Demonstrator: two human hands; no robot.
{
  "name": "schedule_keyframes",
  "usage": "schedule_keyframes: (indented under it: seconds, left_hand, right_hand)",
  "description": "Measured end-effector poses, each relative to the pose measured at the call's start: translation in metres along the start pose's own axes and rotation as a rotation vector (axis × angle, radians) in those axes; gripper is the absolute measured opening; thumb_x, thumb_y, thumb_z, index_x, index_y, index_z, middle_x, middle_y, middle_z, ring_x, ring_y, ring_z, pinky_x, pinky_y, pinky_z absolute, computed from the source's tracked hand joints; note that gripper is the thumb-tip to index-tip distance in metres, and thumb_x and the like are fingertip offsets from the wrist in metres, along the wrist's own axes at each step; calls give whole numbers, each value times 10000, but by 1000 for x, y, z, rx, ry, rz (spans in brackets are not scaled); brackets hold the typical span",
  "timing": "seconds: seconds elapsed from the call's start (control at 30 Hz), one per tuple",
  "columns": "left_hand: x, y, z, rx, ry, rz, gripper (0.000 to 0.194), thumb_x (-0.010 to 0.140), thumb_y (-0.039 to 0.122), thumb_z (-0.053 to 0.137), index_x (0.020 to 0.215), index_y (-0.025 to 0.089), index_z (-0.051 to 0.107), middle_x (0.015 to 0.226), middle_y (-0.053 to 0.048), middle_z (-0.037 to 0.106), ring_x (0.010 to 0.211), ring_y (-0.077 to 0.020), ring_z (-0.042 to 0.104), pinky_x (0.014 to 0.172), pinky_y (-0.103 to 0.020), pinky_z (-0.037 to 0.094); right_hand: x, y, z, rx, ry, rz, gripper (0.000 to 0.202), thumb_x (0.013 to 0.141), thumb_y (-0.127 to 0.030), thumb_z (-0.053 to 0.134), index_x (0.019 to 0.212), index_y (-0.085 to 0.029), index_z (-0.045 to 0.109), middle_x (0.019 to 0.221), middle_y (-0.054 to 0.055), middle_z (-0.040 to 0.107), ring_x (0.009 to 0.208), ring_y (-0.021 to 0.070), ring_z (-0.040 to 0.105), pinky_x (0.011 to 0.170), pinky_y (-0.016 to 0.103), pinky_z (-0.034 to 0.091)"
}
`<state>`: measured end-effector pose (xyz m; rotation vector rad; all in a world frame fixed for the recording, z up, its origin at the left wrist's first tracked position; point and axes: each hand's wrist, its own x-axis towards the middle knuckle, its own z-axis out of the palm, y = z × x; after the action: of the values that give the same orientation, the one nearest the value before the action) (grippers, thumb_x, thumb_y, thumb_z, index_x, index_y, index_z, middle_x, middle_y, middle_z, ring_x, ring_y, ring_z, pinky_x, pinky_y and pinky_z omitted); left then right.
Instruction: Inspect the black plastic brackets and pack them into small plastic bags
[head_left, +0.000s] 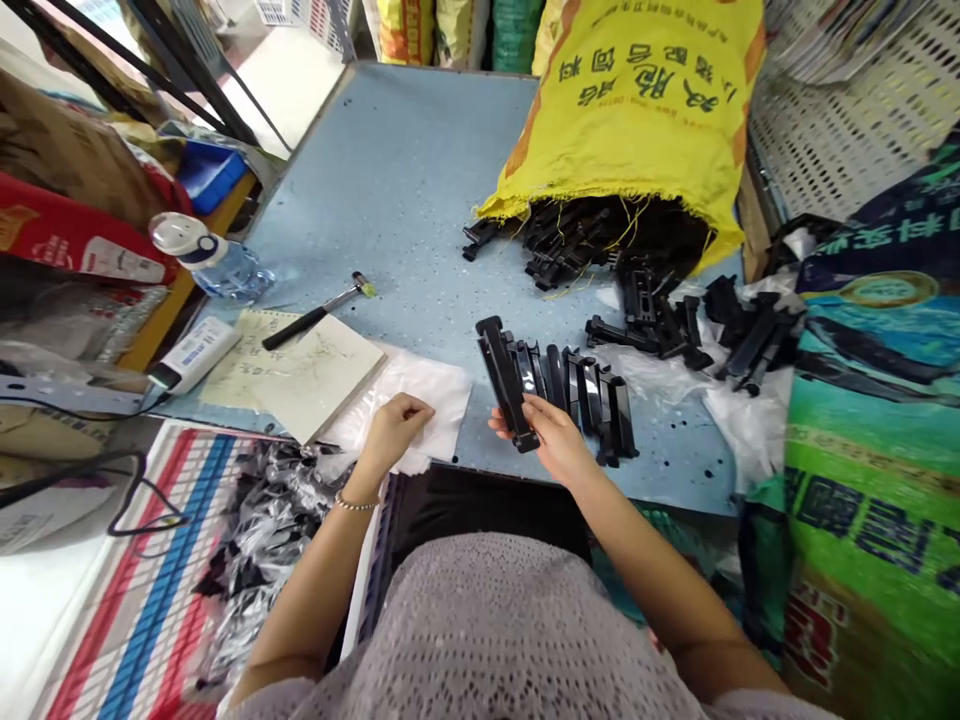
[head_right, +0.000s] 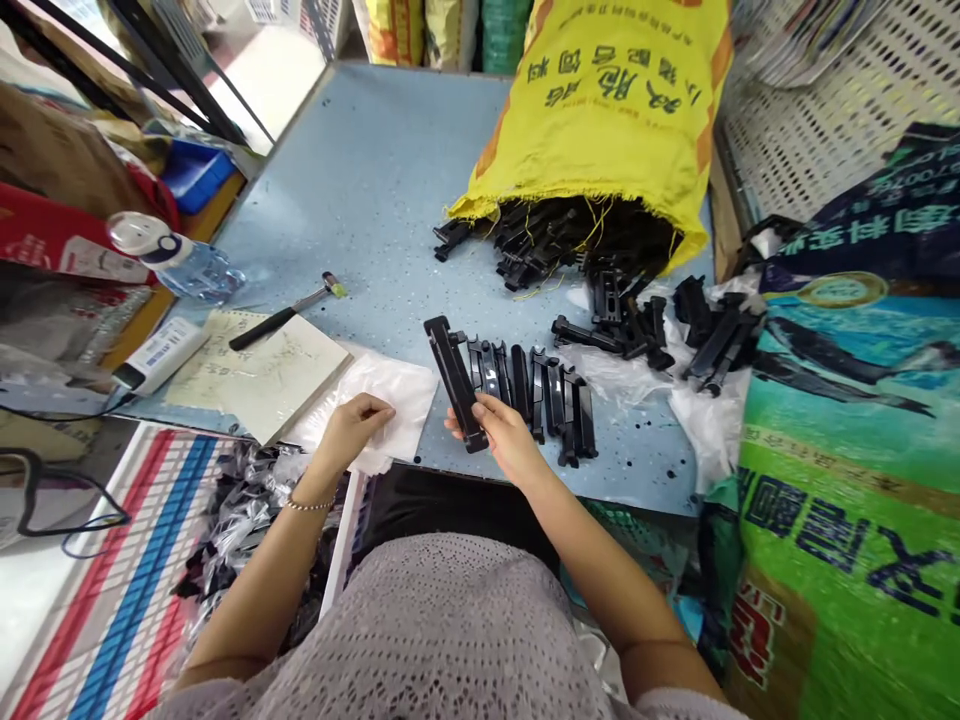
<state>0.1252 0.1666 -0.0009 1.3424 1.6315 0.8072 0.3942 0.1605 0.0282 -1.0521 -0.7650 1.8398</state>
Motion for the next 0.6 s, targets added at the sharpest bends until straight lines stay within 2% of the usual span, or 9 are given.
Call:
schedule_keyframes:
  seconds: [0.07, 0.17, 0.27, 0.3, 0.37, 0.43, 0.53, 0.6]
  left_hand:
    - [1, 1, -4, -91, 40, -20, 251, 749, 428, 777, 727, 194, 688, 752, -8, 618, 689, -155, 548, 655, -276, 423]
    - [-5, 5, -6, -122, 91, 43, 226, 768, 404, 763, 753, 194, 681, 803, -14, 634, 717, -152, 572, 670, -271, 454]
    - [-15, 9, -10, -30, 147, 153, 116, 859, 314, 665, 876, 202, 688, 893, -46, 691, 808, -185, 641, 743, -310, 530]
    - [-18, 10, -13, 69, 159, 218, 116, 891, 256, 602, 908, 202, 703, 954, -70, 710, 885, -208, 665, 818, -352, 553]
    - [-22, 11, -20, 310, 150, 336, 286, 904, 129, 476, 960, 199, 748, 1091, -116, 728, 1035, -256, 676, 966, -453, 547]
    - [-22, 11, -25, 460, 117, 372, 422, 887, 58, 407, 1038, 196, 776, 1174, -138, 731, 1100, -283, 678, 1011, -506, 543]
    - [-19, 13, -27, 438, 82, 357, 482, 908, 54, 395, 1206, 199, 744, 1281, -131, 712, 1203, -276, 670, 1053, -480, 558]
    - [-19, 13, -27, 380, 93, 347, 503, 917, 74, 425, 1336, 198, 674, 1369, -131, 671, 1253, -262, 658, 1084, -448, 554]
  right_hand:
    - [9, 1, 16, 88, -68, 26, 406, 828, -561, 793, 998, -197, 736, 1029, 96, 796, 902, 240, 773, 808, 382, 624]
    - [30, 10, 40, 152, -184, 99, 412, 849, -585, 747, 986, -198, 725, 1011, 99, 800, 932, 251, 771, 832, 390, 613]
    - [47, 23, 55, 96, -142, 93, 369, 859, -556, 730, 936, -196, 709, 911, 91, 799, 953, 251, 752, 844, 379, 585]
    - [48, 26, 56, 69, -97, 57, 350, 858, -546, 733, 918, -202, 703, 867, 77, 792, 933, 243, 744, 837, 370, 577]
    - [40, 28, 51, 34, -67, -2, 334, 884, -552, 706, 889, -219, 692, 768, 44, 758, 824, 222, 724, 793, 360, 567]
    - [23, 26, 42, 51, -176, 1, 369, 924, -584, 650, 867, -221, 688, 642, 17, 689, 662, 203, 679, 703, 355, 553]
    - [-4, 27, 27, 111, -435, 187, 406, 915, -595, 653, 877, -193, 698, 516, -13, 574, 478, 174, 595, 499, 298, 458]
    - [-13, 33, 20, 178, -506, 390, 410, 881, -575, 692, 913, -167, 713, 516, -22, 546, 406, 138, 519, 397, 249, 347]
